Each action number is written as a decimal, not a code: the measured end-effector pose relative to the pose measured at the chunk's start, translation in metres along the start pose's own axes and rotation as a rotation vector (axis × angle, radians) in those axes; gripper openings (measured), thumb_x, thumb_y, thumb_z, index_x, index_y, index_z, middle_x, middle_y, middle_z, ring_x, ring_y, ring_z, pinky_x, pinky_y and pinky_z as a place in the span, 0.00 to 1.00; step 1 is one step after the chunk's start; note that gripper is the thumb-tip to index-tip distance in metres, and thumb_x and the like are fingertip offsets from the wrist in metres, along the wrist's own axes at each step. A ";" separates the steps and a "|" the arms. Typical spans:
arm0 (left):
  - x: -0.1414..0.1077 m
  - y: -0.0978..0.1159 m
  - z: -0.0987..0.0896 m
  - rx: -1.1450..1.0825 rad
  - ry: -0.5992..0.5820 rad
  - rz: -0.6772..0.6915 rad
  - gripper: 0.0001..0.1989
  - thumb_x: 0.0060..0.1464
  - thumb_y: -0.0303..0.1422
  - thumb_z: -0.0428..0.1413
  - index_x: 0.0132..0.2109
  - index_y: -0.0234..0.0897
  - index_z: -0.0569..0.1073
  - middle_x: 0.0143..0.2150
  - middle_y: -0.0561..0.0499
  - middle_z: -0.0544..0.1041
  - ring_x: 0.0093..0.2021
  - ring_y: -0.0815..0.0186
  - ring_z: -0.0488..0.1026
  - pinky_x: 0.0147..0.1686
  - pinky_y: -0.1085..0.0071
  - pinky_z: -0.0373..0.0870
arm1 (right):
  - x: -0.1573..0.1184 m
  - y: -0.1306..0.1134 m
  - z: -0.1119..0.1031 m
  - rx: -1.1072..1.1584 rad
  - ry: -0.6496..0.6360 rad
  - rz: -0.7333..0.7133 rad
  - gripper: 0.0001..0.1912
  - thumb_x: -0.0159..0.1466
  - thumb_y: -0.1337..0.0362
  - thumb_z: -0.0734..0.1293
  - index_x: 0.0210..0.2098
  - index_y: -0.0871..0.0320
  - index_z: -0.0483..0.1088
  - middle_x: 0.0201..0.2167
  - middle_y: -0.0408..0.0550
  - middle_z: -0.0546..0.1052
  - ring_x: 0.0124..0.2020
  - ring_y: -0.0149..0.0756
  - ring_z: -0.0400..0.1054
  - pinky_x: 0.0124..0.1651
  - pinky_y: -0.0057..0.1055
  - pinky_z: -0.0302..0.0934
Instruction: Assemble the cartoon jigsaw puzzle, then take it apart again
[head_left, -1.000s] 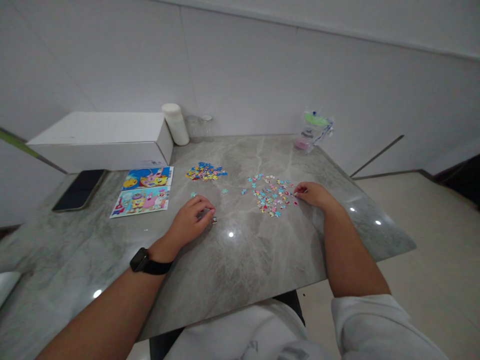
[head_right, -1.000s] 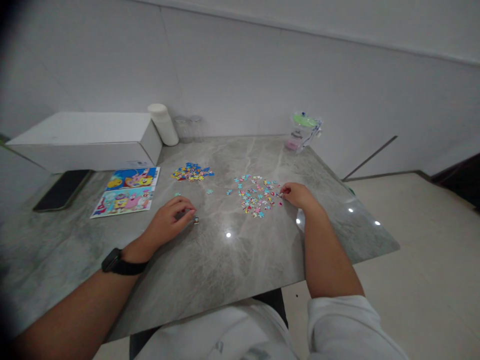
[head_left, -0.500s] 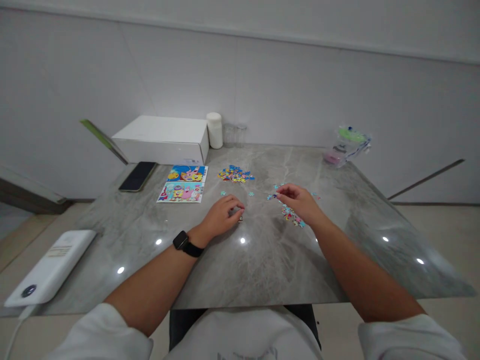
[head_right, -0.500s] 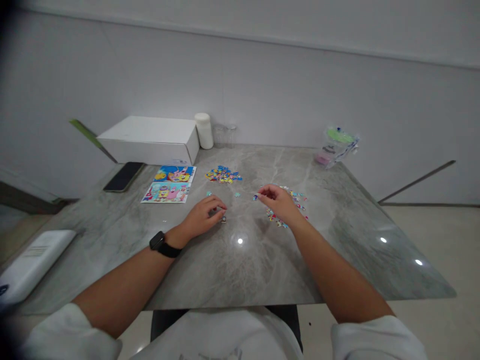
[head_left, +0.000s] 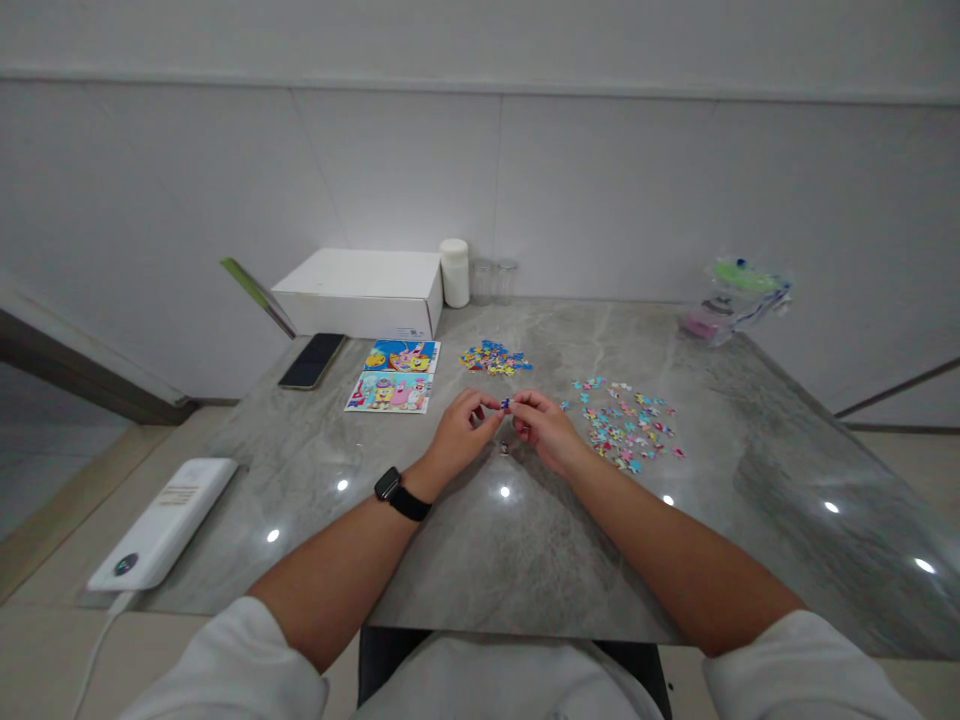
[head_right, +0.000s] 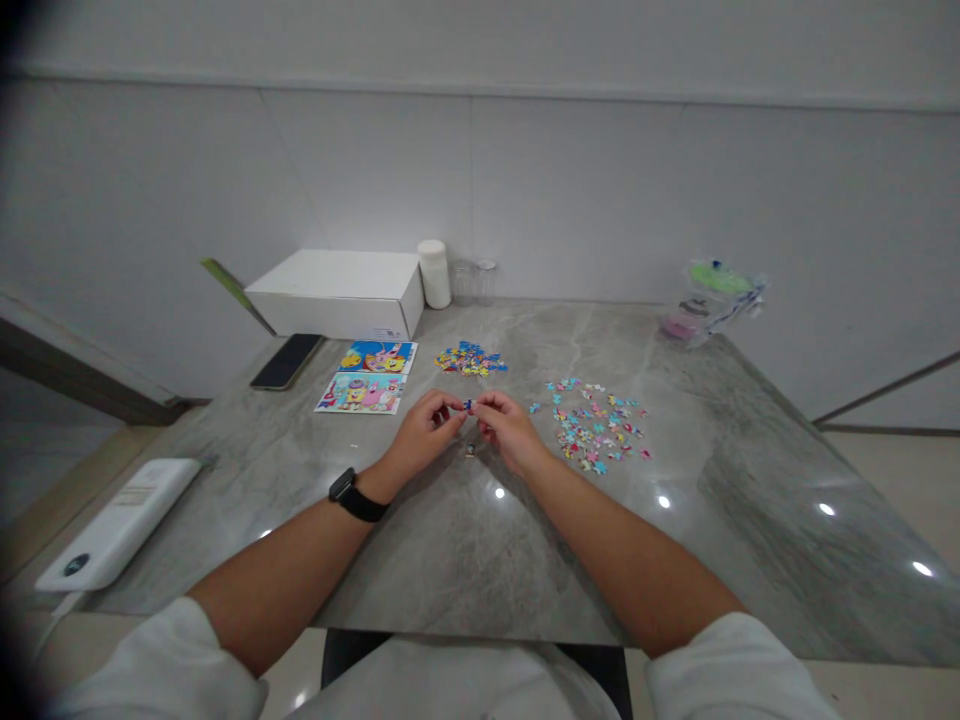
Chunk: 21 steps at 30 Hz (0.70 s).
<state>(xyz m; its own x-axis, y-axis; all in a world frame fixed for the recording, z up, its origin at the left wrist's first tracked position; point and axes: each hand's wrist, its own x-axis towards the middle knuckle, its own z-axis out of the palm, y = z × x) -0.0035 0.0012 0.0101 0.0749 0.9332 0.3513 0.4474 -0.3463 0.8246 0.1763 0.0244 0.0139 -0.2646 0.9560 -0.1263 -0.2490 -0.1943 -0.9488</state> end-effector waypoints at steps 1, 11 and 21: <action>0.000 0.001 0.000 -0.015 -0.001 0.010 0.07 0.63 0.37 0.59 0.43 0.38 0.77 0.42 0.49 0.76 0.37 0.66 0.71 0.39 0.69 0.68 | -0.001 0.001 -0.001 0.001 -0.002 0.005 0.21 0.50 0.50 0.81 0.32 0.53 0.71 0.22 0.37 0.69 0.23 0.28 0.61 0.24 0.26 0.52; 0.005 0.006 -0.013 -0.180 -0.037 -0.158 0.11 0.62 0.42 0.57 0.41 0.37 0.75 0.38 0.50 0.77 0.38 0.65 0.73 0.40 0.69 0.71 | -0.004 0.008 -0.007 -0.325 -0.067 -0.131 0.16 0.56 0.49 0.76 0.33 0.52 0.72 0.24 0.39 0.71 0.22 0.30 0.59 0.25 0.29 0.53; 0.013 -0.016 -0.083 0.404 -0.354 -0.277 0.09 0.53 0.37 0.58 0.30 0.38 0.79 0.25 0.51 0.77 0.27 0.64 0.71 0.29 0.69 0.62 | -0.001 0.011 -0.016 -0.705 -0.013 -0.392 0.05 0.62 0.60 0.67 0.35 0.53 0.73 0.32 0.43 0.76 0.32 0.35 0.68 0.35 0.31 0.62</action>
<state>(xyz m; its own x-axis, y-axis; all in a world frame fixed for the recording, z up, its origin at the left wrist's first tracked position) -0.0836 0.0111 0.0386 0.1686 0.9825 -0.0788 0.7904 -0.0870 0.6064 0.1883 0.0250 -0.0009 -0.2920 0.9225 0.2525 0.3190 0.3428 -0.8836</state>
